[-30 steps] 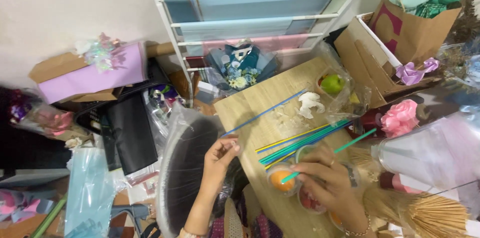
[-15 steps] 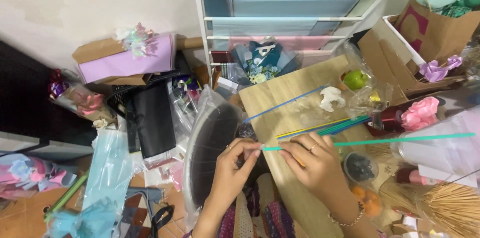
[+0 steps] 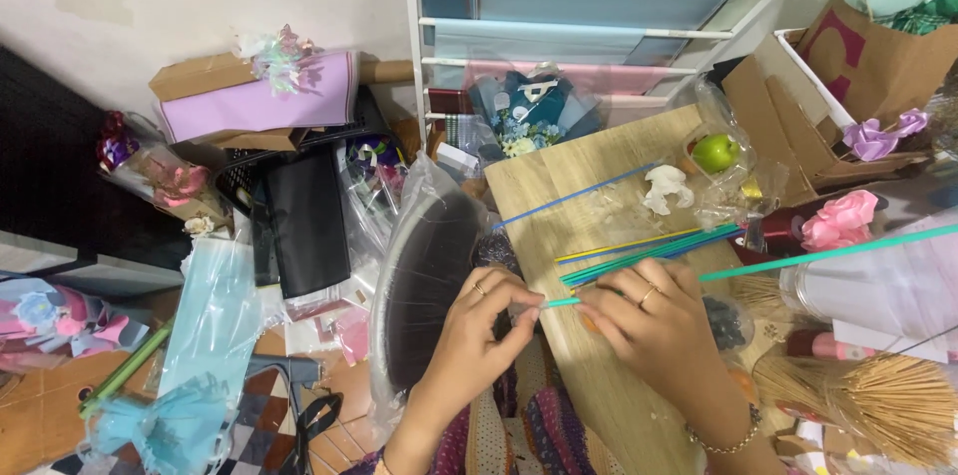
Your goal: Inserting long plastic sticks into small fruits to prepare them for a decorative bouquet or arrangement.
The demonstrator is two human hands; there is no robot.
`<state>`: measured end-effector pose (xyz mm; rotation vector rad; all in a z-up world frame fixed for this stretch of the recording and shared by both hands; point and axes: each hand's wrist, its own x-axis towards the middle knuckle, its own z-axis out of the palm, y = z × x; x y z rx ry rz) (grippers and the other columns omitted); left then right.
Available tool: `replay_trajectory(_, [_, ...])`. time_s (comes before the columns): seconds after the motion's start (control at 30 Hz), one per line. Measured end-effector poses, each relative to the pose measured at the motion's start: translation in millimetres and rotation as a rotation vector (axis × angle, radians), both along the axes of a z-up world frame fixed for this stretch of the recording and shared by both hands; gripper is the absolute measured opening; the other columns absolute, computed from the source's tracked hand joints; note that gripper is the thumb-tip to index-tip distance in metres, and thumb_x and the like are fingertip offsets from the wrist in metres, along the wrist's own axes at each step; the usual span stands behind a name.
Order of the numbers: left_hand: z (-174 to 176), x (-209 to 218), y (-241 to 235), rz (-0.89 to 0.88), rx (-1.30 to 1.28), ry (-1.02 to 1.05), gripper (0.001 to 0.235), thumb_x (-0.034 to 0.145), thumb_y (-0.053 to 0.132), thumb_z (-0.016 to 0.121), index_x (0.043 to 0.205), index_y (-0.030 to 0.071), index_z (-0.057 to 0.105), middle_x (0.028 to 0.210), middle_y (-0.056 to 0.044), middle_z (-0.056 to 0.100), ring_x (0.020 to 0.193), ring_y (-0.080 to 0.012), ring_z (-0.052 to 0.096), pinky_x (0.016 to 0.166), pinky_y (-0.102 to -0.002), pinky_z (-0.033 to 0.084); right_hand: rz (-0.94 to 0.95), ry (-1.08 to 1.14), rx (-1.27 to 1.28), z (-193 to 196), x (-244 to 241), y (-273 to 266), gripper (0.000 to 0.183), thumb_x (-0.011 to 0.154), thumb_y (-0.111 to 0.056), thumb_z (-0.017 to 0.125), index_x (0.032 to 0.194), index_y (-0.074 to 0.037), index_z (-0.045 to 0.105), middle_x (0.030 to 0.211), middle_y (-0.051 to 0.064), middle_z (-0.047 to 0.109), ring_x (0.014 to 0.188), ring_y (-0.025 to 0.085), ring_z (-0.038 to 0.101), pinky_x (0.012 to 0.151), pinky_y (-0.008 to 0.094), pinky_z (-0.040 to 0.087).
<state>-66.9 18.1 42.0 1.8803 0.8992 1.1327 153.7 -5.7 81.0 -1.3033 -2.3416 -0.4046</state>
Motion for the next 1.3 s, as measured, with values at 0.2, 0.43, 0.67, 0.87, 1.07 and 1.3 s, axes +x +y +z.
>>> replay_trajectory(0.2, [1.5,1.6,-10.7,-0.064,-0.059,0.014,0.011,0.101,0.014,0.056,0.103,0.006,0.062,0.100,-0.008,0.061,0.094,-0.0242,0.063,0.085,-0.034,0.048,0.016,-0.022,0.026,-2.4,4.3,-6.8,0.005,0.095,-0.027,0.070,0.091,-0.025,0.068,0.093,-0.011,0.064,0.080,0.017,0.055,0.081,0.036,0.033])
replay_trajectory(0.43, [-0.1,9.1,-19.5,-0.058,-0.018,-0.015,0.014,0.102,0.012,0.054,0.105,0.002,0.064,0.102,-0.013,0.059,0.096,-0.0260,0.064,0.086,-0.034,0.049,0.076,0.150,-0.019,-9.7,11.6,-5.0,0.005,0.095,-0.025,0.069,0.091,-0.022,0.071,0.091,-0.013,0.071,0.077,0.014,0.056,0.081,0.030,0.034])
replay_trajectory(0.67, [-0.1,13.0,-19.5,-0.049,0.031,-0.037,0.014,0.102,0.011,0.053,0.101,0.001,0.063,0.099,-0.013,0.059,0.095,-0.0267,0.062,0.086,-0.035,0.048,0.092,0.246,-0.171,-18.8,3.0,-1.1,0.011,0.091,-0.025,0.070,0.081,-0.019,0.071,0.087,-0.011,0.074,0.074,0.015,0.059,0.066,0.034,0.032])
replay_trajectory(0.87, [-5.6,2.2,-6.8,-0.060,0.035,0.034,0.010,0.100,0.011,0.056,0.098,0.004,0.064,0.098,-0.010,0.063,0.089,-0.0238,0.064,0.082,-0.033,0.048,0.072,0.444,-0.373,-41.2,-2.4,7.0,0.015,0.093,-0.026,0.066,0.083,-0.015,0.071,0.081,-0.005,0.070,0.073,0.016,0.057,0.068,0.032,0.032])
replay_trajectory(1.07, [-8.4,43.0,14.5,-0.056,-0.324,-0.163,0.136,0.075,0.043,0.081,0.152,0.004,-0.023,0.168,-0.024,-0.003,0.156,-0.0336,0.013,0.124,-0.048,0.011,-0.403,0.983,-0.547,19.1,28.9,41.9,0.013,0.095,-0.011,0.063,0.107,-0.013,0.068,0.100,-0.001,0.075,0.095,0.013,0.068,0.086,0.027,0.050])
replay_trajectory(1.3, [-94.9,112.2,31.0,-0.155,-0.228,-0.025,0.031,0.103,0.019,0.053,0.133,0.012,0.058,0.114,-0.013,0.070,0.111,-0.0339,0.066,0.099,-0.041,0.048,0.212,1.911,-0.388,-24.9,93.9,91.0,0.021,0.104,-0.015,0.060,0.124,-0.016,0.054,0.106,0.004,0.065,0.096,0.019,0.066,0.111,0.047,0.053])
